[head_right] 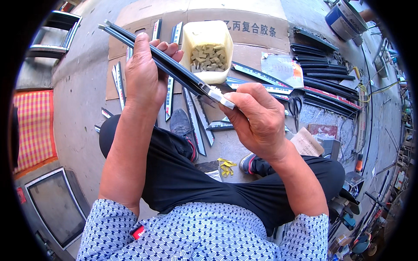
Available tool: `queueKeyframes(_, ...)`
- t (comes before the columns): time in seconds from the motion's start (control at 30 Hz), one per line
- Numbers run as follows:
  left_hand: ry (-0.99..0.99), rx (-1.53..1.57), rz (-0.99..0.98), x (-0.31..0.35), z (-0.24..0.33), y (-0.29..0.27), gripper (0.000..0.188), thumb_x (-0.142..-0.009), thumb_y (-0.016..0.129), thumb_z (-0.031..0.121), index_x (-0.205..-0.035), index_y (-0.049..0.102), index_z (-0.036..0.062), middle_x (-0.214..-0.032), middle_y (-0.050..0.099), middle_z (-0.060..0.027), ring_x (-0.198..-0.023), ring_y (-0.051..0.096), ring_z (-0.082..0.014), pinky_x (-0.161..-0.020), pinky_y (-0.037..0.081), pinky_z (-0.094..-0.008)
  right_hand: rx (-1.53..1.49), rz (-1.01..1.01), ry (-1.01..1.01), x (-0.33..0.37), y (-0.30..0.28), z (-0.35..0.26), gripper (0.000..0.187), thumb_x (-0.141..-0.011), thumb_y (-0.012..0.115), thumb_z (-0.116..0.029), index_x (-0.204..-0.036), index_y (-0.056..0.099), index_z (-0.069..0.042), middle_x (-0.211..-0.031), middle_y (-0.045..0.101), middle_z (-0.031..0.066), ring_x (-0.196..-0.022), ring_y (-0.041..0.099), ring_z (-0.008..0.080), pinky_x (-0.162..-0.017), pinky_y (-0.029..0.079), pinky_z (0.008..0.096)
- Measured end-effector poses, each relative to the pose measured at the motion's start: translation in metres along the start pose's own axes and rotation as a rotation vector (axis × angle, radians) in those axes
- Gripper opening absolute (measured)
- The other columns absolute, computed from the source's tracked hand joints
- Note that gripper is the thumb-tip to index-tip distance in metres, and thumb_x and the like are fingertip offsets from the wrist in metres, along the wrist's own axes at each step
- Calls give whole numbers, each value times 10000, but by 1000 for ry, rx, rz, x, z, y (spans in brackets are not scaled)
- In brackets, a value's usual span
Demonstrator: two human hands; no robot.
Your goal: The person sits on the floor and organizes long strips of window seal material. They pick up a black rubber seal and a metal frame, then insert the seal into the frame's groove by hand. The person continues to align and fit the seal into the frame, ensuring it is seated correctly.
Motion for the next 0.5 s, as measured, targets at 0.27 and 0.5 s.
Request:
queueKeyframes(0.27, 19, -31, -2, 3, 0, 1, 526, -1096, 508, 505, -1135, 477, -19, -1012, 608, -153, -903, 759, -260, -838, 676, -376, 58, -17, 29, -3, 4, -5, 153, -874, 803, -8, -988, 701, -24, -910, 641, 87, -695, 651, 206, -590, 524, 343)
queueKeyframes(0.5, 24, -72, -5, 3, -1, 4, 526, -1090, 515, 516, -1099, 493, -9, -938, 596, -114, -859, 756, -236, -775, 676, -353, 67, -63, 119, -5, 12, 0, 128, -901, 793, -57, -914, 669, -27, -857, 597, 89, -675, 624, 238, -566, 492, 361)
Point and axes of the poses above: each hand's wrist, its own x-axis away from the middle knuckle, its own y-axis out of the palm, z = x × y, the point moved 8 cm from there along -x, towards the middle knuckle
